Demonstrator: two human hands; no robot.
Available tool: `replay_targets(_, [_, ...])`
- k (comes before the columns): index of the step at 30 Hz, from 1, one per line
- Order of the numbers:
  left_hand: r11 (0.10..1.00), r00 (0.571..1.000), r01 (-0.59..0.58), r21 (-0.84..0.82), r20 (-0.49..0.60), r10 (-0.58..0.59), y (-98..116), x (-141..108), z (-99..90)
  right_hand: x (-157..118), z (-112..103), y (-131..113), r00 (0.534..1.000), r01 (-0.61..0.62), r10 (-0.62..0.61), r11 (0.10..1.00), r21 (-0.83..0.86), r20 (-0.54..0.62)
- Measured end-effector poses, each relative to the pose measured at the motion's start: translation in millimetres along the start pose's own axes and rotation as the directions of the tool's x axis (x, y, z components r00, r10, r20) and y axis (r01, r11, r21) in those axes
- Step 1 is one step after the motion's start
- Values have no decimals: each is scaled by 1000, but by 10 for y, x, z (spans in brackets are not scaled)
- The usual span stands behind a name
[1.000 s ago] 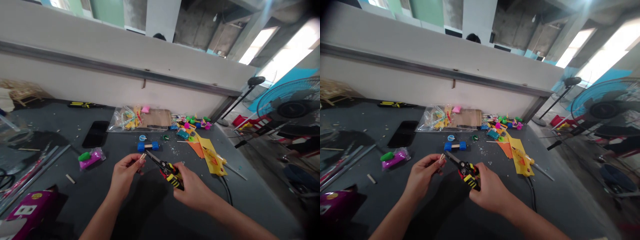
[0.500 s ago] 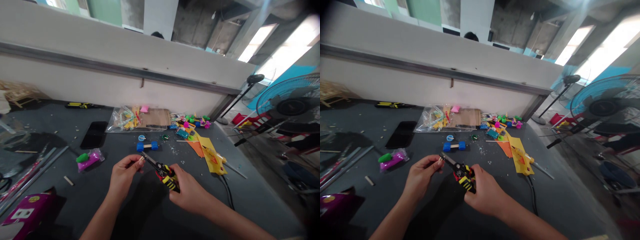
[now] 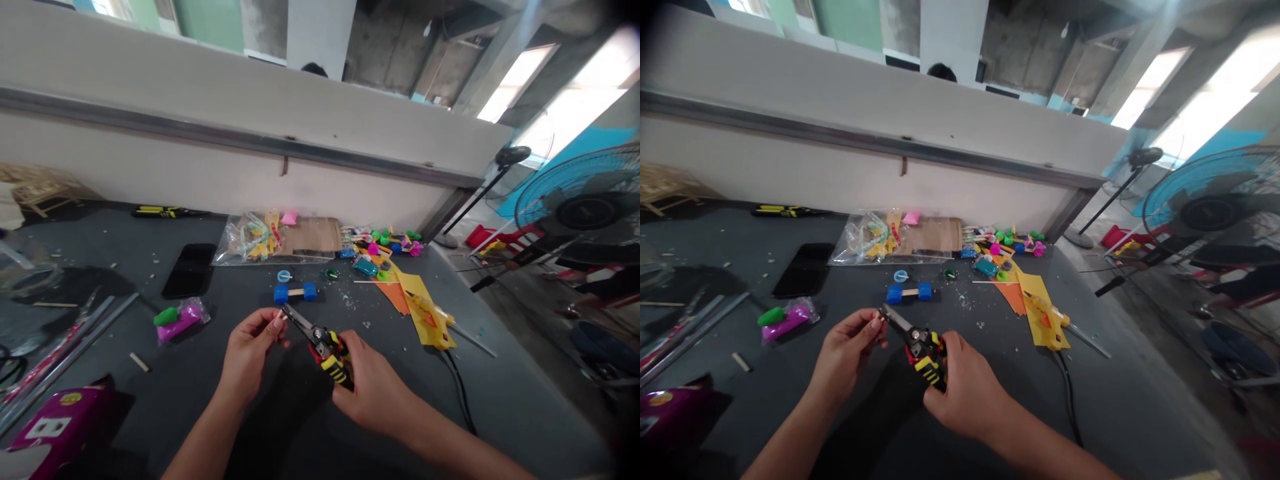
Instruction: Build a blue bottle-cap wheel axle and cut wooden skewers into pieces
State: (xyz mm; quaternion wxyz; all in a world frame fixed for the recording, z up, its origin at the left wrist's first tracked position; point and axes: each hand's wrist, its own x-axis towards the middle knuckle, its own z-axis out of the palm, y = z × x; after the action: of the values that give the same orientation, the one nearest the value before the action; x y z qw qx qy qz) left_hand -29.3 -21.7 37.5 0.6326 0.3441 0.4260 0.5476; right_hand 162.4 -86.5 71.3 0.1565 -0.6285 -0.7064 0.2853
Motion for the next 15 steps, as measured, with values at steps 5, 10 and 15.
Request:
replay_targets(5, [1000,1000,-16,25,10,15,2,-3,-9,-9,20,-14,1000,0,0,999,40,1])
replay_targets(10, [1000,1000,9,24,1,-9,-4,-4,-12,-18,33,-26,1000,-1,0,999,54,9])
replay_targets(15, [1000,1000,15,-17,18,-14,-26,2,-31,-14,48,-30,999,16,-15,999,37,-33])
